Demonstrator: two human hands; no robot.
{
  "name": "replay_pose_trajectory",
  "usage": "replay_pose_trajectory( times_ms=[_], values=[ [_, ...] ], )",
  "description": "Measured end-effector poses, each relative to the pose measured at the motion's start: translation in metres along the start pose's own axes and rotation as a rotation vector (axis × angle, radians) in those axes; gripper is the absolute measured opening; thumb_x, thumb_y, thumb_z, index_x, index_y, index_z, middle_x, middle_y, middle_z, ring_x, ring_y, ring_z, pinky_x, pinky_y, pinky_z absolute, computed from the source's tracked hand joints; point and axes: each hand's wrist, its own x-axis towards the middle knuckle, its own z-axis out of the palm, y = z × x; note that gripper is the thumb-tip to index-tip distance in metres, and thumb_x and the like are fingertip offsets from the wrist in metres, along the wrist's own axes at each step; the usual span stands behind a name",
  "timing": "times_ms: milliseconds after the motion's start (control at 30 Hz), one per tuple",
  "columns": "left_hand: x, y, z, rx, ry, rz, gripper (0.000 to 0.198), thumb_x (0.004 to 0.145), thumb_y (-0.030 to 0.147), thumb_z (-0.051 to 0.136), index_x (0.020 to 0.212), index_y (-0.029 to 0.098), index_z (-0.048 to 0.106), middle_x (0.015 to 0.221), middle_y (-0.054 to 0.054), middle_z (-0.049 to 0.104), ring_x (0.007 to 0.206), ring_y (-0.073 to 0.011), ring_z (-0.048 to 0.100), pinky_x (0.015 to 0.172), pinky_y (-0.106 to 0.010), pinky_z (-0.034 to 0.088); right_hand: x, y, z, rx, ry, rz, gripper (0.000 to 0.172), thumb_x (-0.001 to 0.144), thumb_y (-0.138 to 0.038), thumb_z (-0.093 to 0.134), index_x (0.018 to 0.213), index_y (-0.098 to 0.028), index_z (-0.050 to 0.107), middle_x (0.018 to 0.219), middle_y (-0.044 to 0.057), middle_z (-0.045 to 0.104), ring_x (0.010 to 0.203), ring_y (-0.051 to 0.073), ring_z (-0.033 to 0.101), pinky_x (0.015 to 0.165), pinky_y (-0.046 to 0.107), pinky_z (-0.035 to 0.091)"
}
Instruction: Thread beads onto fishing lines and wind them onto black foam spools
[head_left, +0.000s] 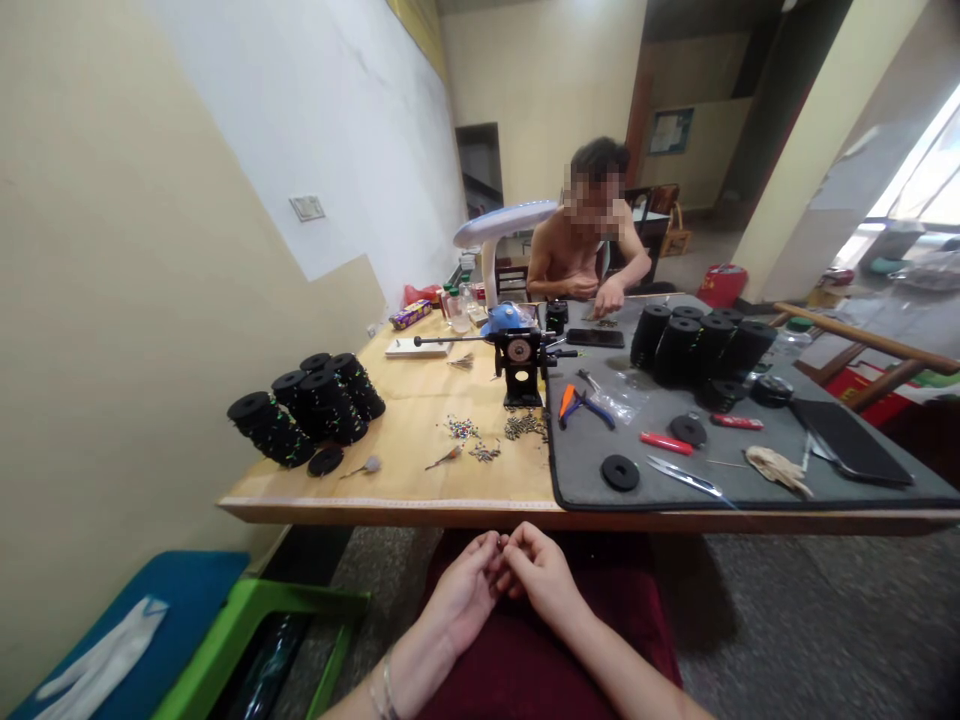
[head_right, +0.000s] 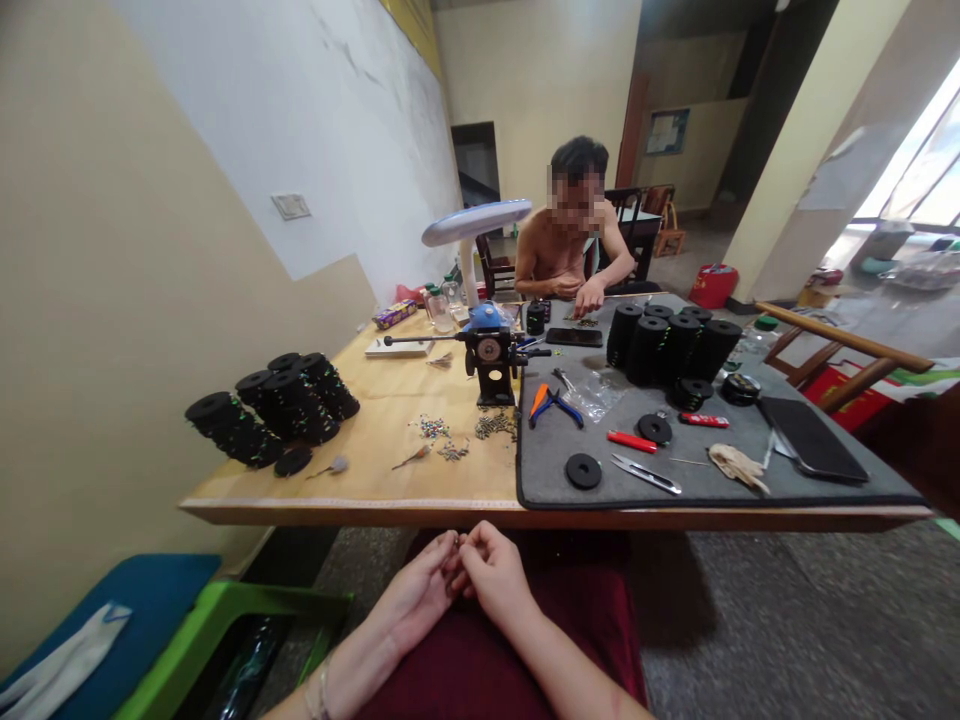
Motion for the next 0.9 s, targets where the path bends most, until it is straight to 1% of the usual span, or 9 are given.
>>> replay_pose_trajectory(
  times_ms=[133, 367, 567, 733, 900],
  values=[
    [-0.0002, -0.0006, 0.0004, 0.014, -0.024, -0.007, 0.02, 0.062, 0.023, 0.082, 0.07, 0.014, 0.066, 0.059, 0.001, 0.062, 0.053, -0.011, 0.054, 0.055, -0.024, 0.041, -0.0006, -0.0012, 0.0004, 0.001, -0.006, 0.005, 0.029, 0.073, -0.043, 0.061, 0.068, -0.019, 0.044, 0.058, -0.002, 0.065, 0.044, 0.011, 0.06, 0.038, 0.016, 0.037],
    [0.0002, -0.0009, 0.0003, -0.003, 0.015, -0.002, 0.018, 0.063, 0.019, 0.081, 0.071, 0.015, 0.066, 0.064, 0.0, 0.065, 0.056, -0.0115, 0.056, 0.056, -0.024, 0.041, -0.0021, -0.0037, 0.0005, 0.015, -0.005, 0.004, 0.028, 0.073, -0.042, 0.06, 0.068, -0.019, 0.045, 0.061, -0.001, 0.066, 0.044, 0.01, 0.06, 0.038, 0.016, 0.037],
    [-0.0017, -0.0003, 0.0019, 0.017, 0.01, -0.005, 0.017, 0.064, 0.02, 0.081, 0.072, 0.015, 0.066, 0.063, 0.0, 0.064, 0.055, -0.0117, 0.057, 0.057, -0.024, 0.043, -0.0011, -0.0005, -0.0003, -0.001, -0.005, 0.006, 0.029, 0.073, -0.043, 0.061, 0.069, -0.019, 0.045, 0.06, -0.001, 0.066, 0.045, 0.011, 0.06, 0.038, 0.016, 0.037],
    [-0.0011, -0.0008, 0.0013, 0.011, 0.013, 0.003, 0.018, 0.064, 0.019, 0.081, 0.073, 0.015, 0.066, 0.067, -0.001, 0.067, 0.058, -0.0121, 0.058, 0.058, -0.024, 0.044, -0.002, -0.0014, -0.0004, -0.002, -0.003, 0.003, 0.028, 0.073, -0.042, 0.061, 0.068, -0.019, 0.044, 0.057, -0.002, 0.064, 0.044, 0.011, 0.06, 0.039, 0.016, 0.038],
    [-0.0003, -0.001, 0.0001, -0.012, 0.018, 0.001, 0.016, 0.065, 0.017, 0.08, 0.073, 0.014, 0.066, 0.071, -0.003, 0.069, 0.06, -0.0125, 0.06, 0.059, -0.025, 0.045, -0.0023, -0.002, -0.0007, -0.009, -0.003, 0.004, 0.03, 0.073, -0.043, 0.061, 0.068, -0.019, 0.044, 0.06, -0.001, 0.066, 0.045, 0.011, 0.06, 0.039, 0.017, 0.038]
  ],
)
